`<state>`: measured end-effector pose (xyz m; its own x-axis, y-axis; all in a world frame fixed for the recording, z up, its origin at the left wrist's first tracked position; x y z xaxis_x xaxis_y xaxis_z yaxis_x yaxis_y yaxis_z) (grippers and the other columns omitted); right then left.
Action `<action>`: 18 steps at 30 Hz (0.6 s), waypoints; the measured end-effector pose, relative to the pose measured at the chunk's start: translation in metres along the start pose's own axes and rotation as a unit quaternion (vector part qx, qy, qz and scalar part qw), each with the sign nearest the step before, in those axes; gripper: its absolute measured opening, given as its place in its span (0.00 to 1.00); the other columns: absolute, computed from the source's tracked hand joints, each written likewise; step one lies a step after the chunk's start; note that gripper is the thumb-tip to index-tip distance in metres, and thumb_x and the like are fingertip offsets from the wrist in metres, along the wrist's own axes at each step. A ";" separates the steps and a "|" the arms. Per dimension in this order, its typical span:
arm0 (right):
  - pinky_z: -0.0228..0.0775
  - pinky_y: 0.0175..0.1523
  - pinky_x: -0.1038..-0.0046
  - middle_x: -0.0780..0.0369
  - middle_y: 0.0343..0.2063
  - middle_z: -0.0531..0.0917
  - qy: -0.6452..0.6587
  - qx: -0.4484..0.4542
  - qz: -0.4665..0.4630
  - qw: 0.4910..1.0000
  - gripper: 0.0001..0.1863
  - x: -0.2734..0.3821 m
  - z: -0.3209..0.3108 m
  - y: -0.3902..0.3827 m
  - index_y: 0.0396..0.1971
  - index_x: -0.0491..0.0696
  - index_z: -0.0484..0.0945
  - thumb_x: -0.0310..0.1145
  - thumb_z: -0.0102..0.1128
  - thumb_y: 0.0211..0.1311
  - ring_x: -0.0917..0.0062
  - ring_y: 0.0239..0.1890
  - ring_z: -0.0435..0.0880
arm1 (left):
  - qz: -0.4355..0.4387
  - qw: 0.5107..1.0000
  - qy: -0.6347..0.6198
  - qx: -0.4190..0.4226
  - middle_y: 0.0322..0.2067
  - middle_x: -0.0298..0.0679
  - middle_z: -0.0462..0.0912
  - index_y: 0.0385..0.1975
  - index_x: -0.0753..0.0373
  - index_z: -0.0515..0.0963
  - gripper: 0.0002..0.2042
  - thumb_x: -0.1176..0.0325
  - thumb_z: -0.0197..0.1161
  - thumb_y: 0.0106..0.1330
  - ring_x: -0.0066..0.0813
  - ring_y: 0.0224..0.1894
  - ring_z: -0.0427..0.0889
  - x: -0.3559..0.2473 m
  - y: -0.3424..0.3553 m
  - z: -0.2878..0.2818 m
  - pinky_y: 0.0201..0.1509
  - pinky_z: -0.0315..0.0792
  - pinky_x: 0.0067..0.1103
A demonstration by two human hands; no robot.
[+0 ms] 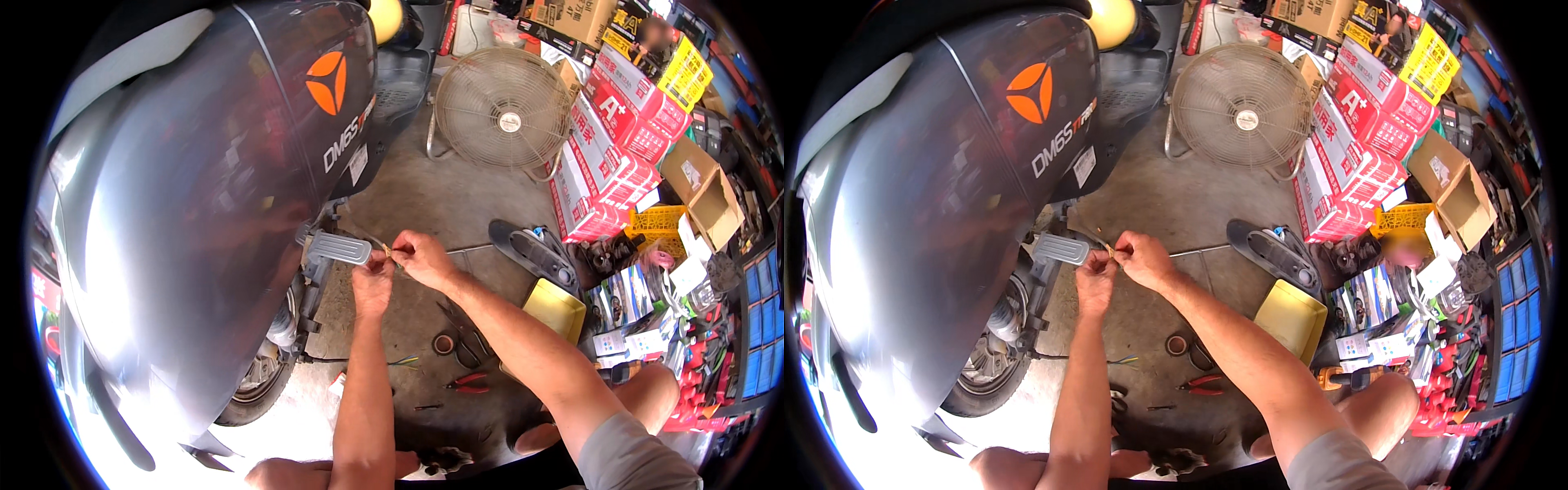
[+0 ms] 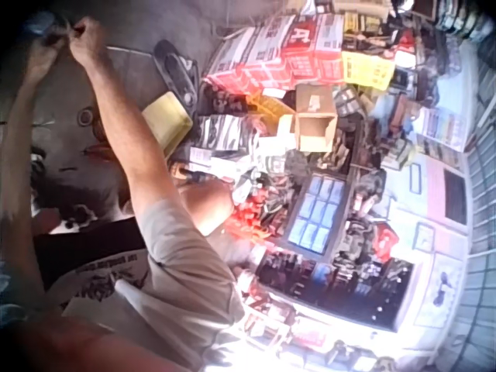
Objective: The person is sitting on the floor in a workshop, working on the wiring of a scooter. They use pliers to strip and cut wires, and a cloth to clean a component. The person also briefly adjusts their shorts.
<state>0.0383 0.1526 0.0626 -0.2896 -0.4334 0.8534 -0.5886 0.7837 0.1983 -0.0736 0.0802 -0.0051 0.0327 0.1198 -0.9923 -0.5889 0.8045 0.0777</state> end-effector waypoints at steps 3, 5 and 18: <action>0.74 0.38 0.65 0.54 0.28 0.84 -0.051 0.014 0.028 0.998 0.06 -0.004 0.004 0.008 0.31 0.43 0.79 0.29 0.57 0.56 0.59 0.33 0.83 | -0.018 0.998 0.063 -0.013 0.27 0.31 0.79 0.31 0.65 0.75 0.04 0.81 0.60 0.59 0.17 0.31 0.77 0.002 0.001 -0.002 0.39 0.72 0.17; 0.74 0.39 0.66 0.54 0.29 0.84 -0.086 0.012 0.023 0.996 0.06 -0.004 0.004 0.011 0.31 0.44 0.79 0.30 0.57 0.55 0.59 0.33 0.83 | -0.023 0.996 0.084 -0.010 0.28 0.33 0.80 0.32 0.65 0.75 0.04 0.81 0.59 0.59 0.18 0.32 0.78 0.003 0.001 -0.002 0.40 0.73 0.18; 0.74 0.39 0.71 0.56 0.28 0.83 -0.116 0.052 0.051 0.990 0.10 -0.016 0.010 0.021 0.33 0.40 0.79 0.32 0.61 0.56 0.71 0.33 0.82 | -0.033 0.993 0.112 -0.022 0.29 0.36 0.83 0.40 0.65 0.77 0.09 0.76 0.59 0.60 0.20 0.33 0.81 0.009 -0.006 -0.008 0.41 0.74 0.20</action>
Point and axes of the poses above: each hand's wrist, its own y-axis towards the middle knuckle, its own z-axis out of the palm, x = y × z, the point moved 10 cm from there along y, towards the middle knuckle
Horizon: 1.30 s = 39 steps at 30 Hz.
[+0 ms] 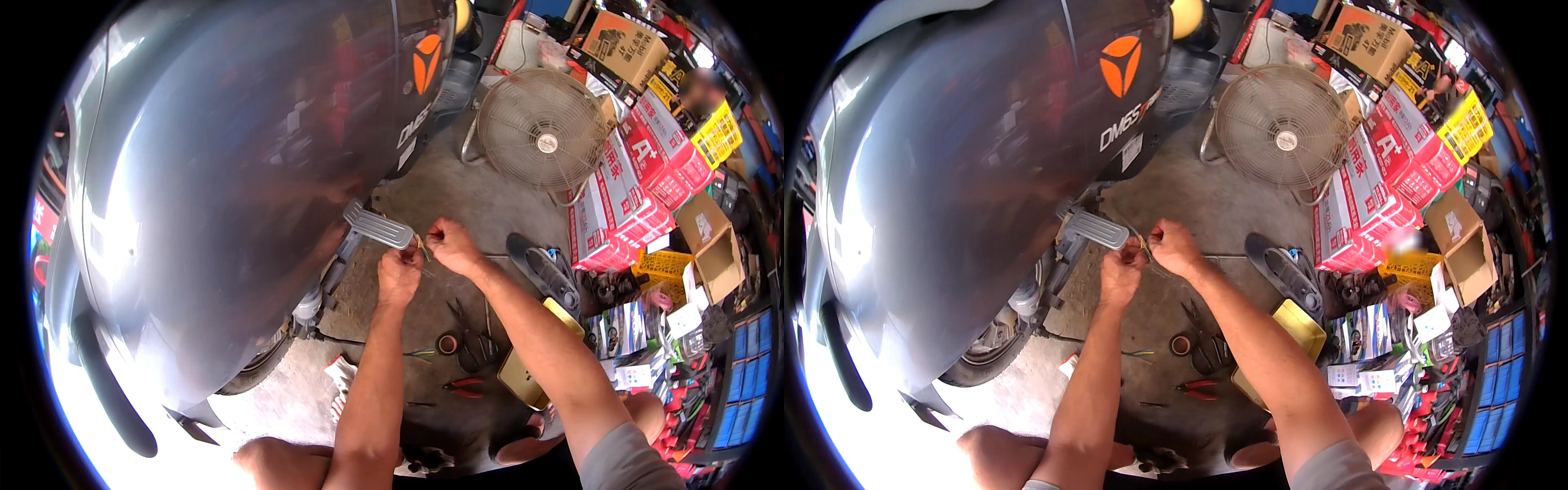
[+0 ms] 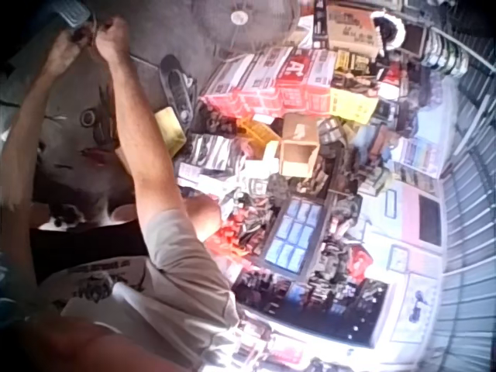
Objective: The person is sitting on the floor in a workshop, working on the wiring of a scooter. They use pliers to strip and cut wires, and a cloth to clean a component. The person also briefly adjusts their shorts.
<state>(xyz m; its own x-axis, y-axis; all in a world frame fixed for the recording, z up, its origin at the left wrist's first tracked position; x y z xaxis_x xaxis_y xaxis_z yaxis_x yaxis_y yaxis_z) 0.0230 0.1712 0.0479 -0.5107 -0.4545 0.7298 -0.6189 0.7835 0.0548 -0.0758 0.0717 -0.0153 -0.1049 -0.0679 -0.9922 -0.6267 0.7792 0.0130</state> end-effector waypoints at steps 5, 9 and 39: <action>0.73 0.34 0.74 0.61 0.24 0.81 0.060 0.038 -0.020 0.997 0.10 0.001 0.008 0.002 0.34 0.39 0.77 0.31 0.61 0.58 0.80 0.29 0.80 | 0.000 1.000 0.022 -0.016 0.28 0.37 0.84 0.42 0.64 0.78 0.11 0.75 0.61 0.59 0.22 0.32 0.82 -0.007 -0.001 -0.004 0.41 0.75 0.21; 0.75 0.42 0.65 0.51 0.31 0.83 -0.033 0.037 -0.001 0.999 0.08 0.017 0.005 0.000 0.31 0.42 0.79 0.30 0.61 0.54 0.60 0.37 0.84 | 0.013 0.999 0.025 -0.029 0.28 0.37 0.84 0.43 0.64 0.78 0.11 0.74 0.61 0.59 0.24 0.31 0.82 -0.006 -0.003 -0.009 0.41 0.75 0.22; 0.74 0.32 0.77 0.65 0.29 0.80 0.200 0.173 0.209 0.941 0.10 -0.010 0.025 -0.025 0.35 0.44 0.77 0.36 0.55 0.66 0.84 0.27 0.78 | 0.027 0.996 0.033 -0.080 0.28 0.45 0.85 0.34 0.64 0.81 0.08 0.69 0.61 0.58 0.40 0.33 0.85 -0.025 -0.009 -0.021 0.40 0.76 0.30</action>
Point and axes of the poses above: each hand's wrist, its own y-axis towards the middle knuckle, its own z-axis out of the palm, x = y × z, the point moved 10 cm from there along y, towards the middle knuckle
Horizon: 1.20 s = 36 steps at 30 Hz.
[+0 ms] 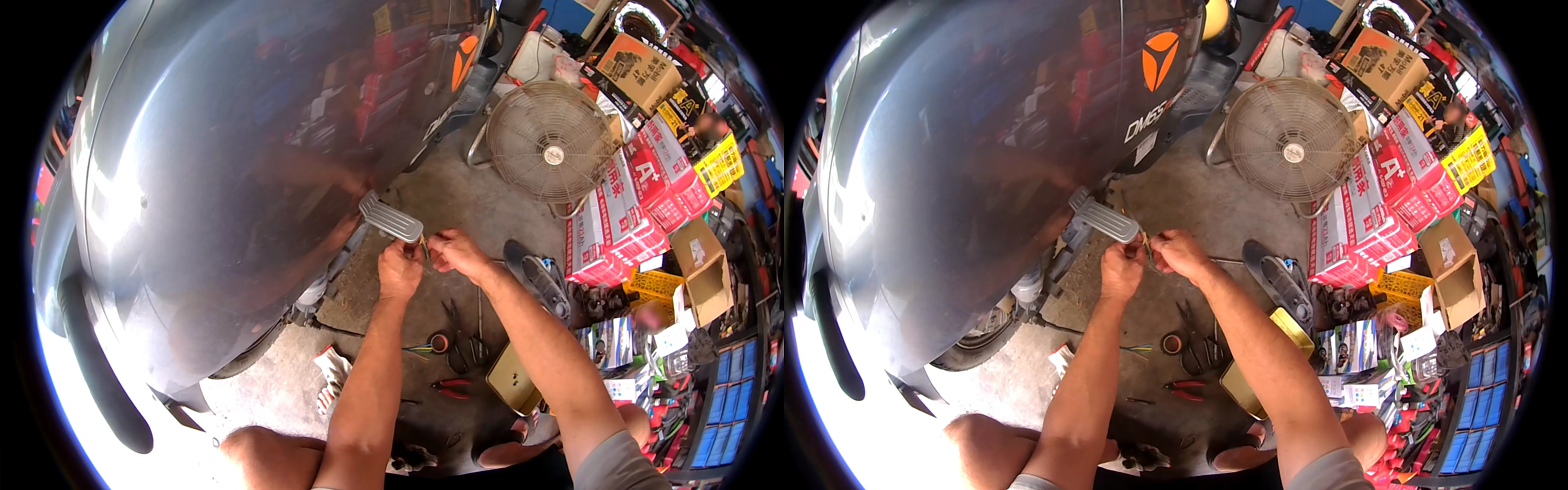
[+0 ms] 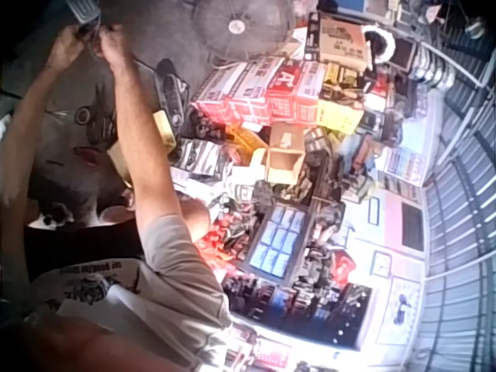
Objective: The person is sitting on the floor in a workshop, working on the wiring of a scooter. They use pliers to strip and cut wires, and a cloth to clean a component. The person also briefly adjusts their shorts.
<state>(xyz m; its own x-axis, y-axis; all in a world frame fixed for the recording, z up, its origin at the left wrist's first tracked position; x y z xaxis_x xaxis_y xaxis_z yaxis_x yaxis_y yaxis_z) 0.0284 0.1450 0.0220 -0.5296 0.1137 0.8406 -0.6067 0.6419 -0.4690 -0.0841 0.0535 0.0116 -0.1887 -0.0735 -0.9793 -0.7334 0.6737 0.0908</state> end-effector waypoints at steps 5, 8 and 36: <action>0.74 0.25 0.77 0.64 0.26 0.80 -0.127 -0.071 -0.061 0.987 0.14 0.003 0.005 0.008 0.36 0.40 0.77 0.38 0.55 0.66 0.81 0.26 0.79 | 0.002 0.999 -0.047 0.013 0.29 0.47 0.85 0.34 0.64 0.81 0.07 0.70 0.61 0.59 0.40 0.36 0.85 0.012 0.004 0.006 0.41 0.76 0.30; 0.74 0.26 0.76 0.64 0.26 0.80 -0.170 -0.076 -0.092 0.978 0.14 0.001 0.005 0.016 0.36 0.40 0.77 0.38 0.54 0.67 0.81 0.24 0.78 | 0.006 0.999 -0.045 0.021 0.30 0.48 0.84 0.33 0.65 0.81 0.06 0.70 0.61 0.60 0.45 0.36 0.84 0.013 0.005 0.008 0.42 0.75 0.32; 0.65 0.30 0.77 0.76 0.13 0.62 0.336 0.122 -0.094 0.929 0.16 -0.028 0.029 0.025 0.24 0.48 0.74 0.40 0.49 0.71 0.89 0.16 0.59 | 0.200 0.887 0.413 0.050 0.26 0.43 0.81 0.26 0.61 0.75 0.03 0.75 0.55 0.55 0.47 0.32 0.81 -0.039 0.010 0.029 0.35 0.73 0.35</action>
Point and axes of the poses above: each hand's wrist, its own y-axis towards the middle knuckle, its own z-axis out of the palm, x = y × z, the point moved 10 cm from there along y, towards the middle knuckle
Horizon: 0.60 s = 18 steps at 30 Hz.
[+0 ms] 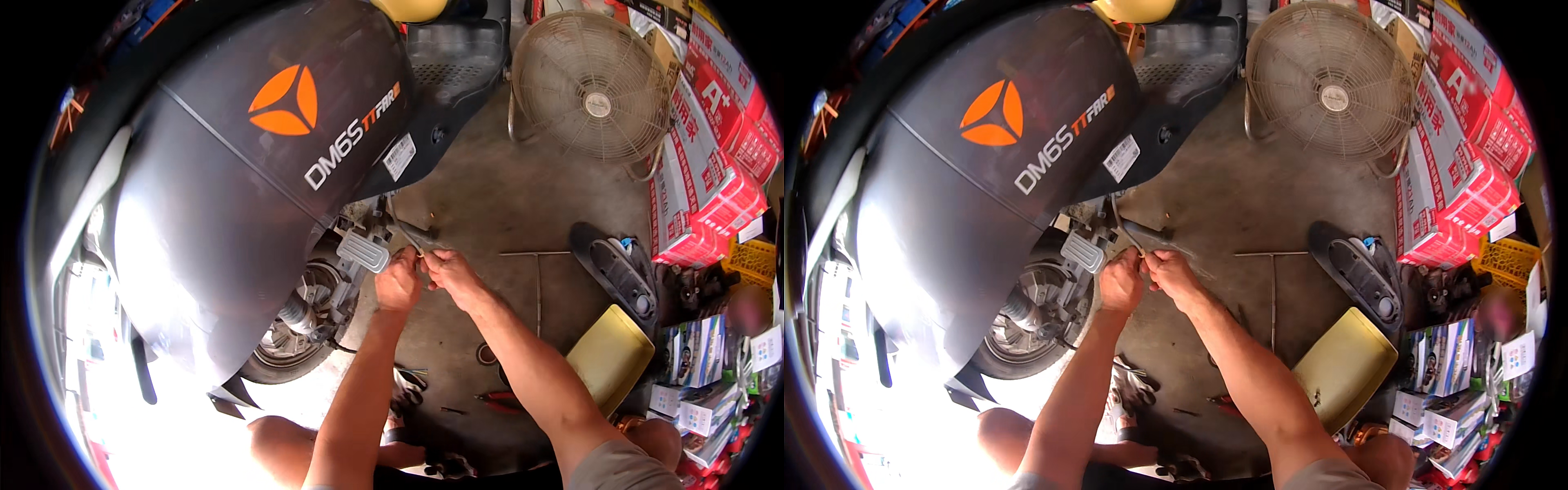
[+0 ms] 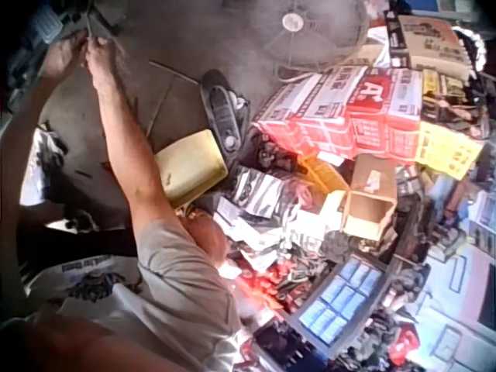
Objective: The person is sitting on the floor in a workshop, working on the wiring of a scooter. They use pliers to strip and cut wires, and a cloth to clean a component. The person also briefly adjusts their shorts.
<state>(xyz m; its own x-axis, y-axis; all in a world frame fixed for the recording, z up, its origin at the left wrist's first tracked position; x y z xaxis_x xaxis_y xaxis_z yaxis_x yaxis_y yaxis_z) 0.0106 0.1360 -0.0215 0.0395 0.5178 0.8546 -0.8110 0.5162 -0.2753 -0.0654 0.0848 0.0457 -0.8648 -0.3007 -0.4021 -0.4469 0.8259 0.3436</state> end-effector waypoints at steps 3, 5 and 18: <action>0.65 0.29 0.77 0.74 0.14 0.65 0.047 0.003 -0.008 0.999 0.16 0.000 -0.005 0.002 0.23 0.48 0.74 0.40 0.50 0.70 0.88 0.17 0.62 | 0.028 0.999 0.029 -0.019 0.27 0.44 0.82 0.26 0.62 0.74 0.03 0.75 0.54 0.54 0.47 0.33 0.81 -0.008 0.004 0.002 0.35 0.73 0.35; 0.65 0.26 0.78 0.72 0.16 0.68 0.072 0.008 -0.022 0.997 0.16 0.002 -0.005 0.001 0.23 0.47 0.75 0.39 0.50 0.70 0.87 0.19 0.66 | 0.036 0.998 0.036 -0.034 0.27 0.44 0.82 0.26 0.62 0.74 0.03 0.74 0.53 0.54 0.47 0.33 0.81 -0.011 0.004 0.002 0.35 0.73 0.35; 0.68 0.28 0.76 0.71 0.16 0.69 -0.019 0.004 -0.008 1.000 0.15 0.002 -0.013 0.003 0.22 0.46 0.75 0.37 0.50 0.68 0.88 0.18 0.66 | -0.104 0.994 0.004 -0.013 0.29 0.49 0.82 0.33 0.62 0.74 0.07 0.75 0.48 0.61 0.52 0.35 0.81 0.041 0.001 0.029 0.36 0.72 0.37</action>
<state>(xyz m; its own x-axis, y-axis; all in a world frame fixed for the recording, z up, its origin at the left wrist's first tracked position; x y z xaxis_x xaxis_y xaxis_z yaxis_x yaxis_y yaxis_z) 0.0160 0.1474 -0.0263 0.0306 0.4825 0.8754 -0.8152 0.5188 -0.2575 -0.0945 0.0867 0.0051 -0.7541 -0.4682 -0.4606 -0.6227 0.7327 0.2747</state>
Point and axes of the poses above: each hand's wrist, its own y-axis towards the middle knuckle, its own z-axis out of the palm, x = y × z, the point moved 10 cm from there along y, towards the middle knuckle
